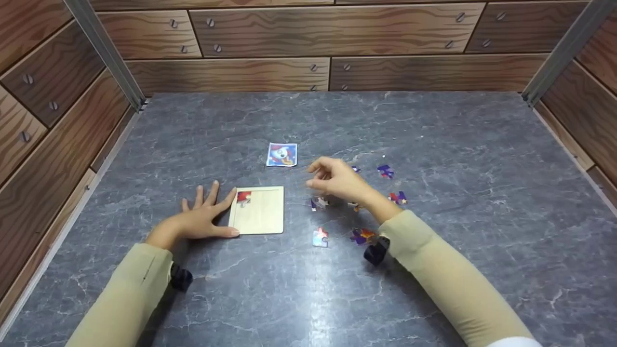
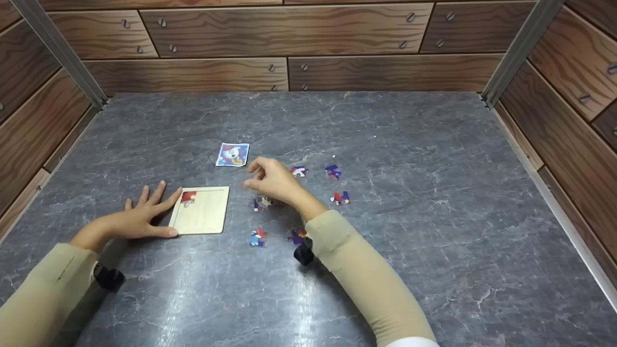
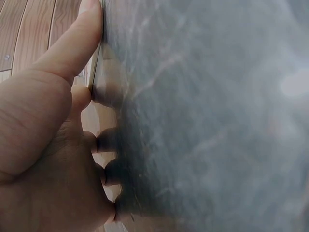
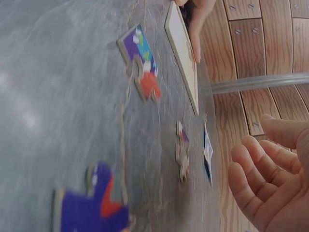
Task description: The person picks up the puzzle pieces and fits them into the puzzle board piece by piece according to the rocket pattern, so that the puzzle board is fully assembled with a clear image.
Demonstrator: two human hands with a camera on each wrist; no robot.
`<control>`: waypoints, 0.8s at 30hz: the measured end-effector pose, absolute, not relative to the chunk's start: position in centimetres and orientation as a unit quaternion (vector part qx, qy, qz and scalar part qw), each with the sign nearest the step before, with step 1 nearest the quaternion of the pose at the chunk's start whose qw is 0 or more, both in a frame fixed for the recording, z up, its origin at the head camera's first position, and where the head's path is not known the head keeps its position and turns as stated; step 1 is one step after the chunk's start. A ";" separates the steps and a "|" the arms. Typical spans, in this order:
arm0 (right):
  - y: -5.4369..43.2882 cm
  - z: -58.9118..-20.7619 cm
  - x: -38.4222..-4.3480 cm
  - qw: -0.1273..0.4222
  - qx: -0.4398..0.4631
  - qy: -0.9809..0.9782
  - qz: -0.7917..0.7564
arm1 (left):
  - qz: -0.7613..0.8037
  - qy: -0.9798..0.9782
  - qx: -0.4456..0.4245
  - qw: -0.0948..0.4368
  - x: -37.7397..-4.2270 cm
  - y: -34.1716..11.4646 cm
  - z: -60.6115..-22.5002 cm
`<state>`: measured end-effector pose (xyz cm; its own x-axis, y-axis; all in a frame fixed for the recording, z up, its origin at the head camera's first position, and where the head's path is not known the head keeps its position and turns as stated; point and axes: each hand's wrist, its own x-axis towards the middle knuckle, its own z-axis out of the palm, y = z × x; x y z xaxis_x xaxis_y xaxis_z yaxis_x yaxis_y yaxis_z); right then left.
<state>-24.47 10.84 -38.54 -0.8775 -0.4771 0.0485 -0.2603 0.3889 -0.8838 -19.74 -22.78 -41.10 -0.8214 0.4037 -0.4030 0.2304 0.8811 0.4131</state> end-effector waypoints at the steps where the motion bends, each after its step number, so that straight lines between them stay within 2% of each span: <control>1: 11.1 -38.5 -24.5 0.108 -0.219 0.826 -0.509 | 0.176 0.938 0.170 0.246 -19.7 -22.8 -41.1; 24: 17.7 -38.9 -25.4 0.077 -0.162 0.835 -0.520 | 0.176 0.938 0.167 0.248 -19.7 -22.7 -41.0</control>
<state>-25.42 17.73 -38.89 -0.9356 -0.3507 0.0393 -0.1898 0.4061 -0.8939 -19.72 -22.71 -41.01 -0.8218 0.3998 -0.4060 0.2250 0.8823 0.4135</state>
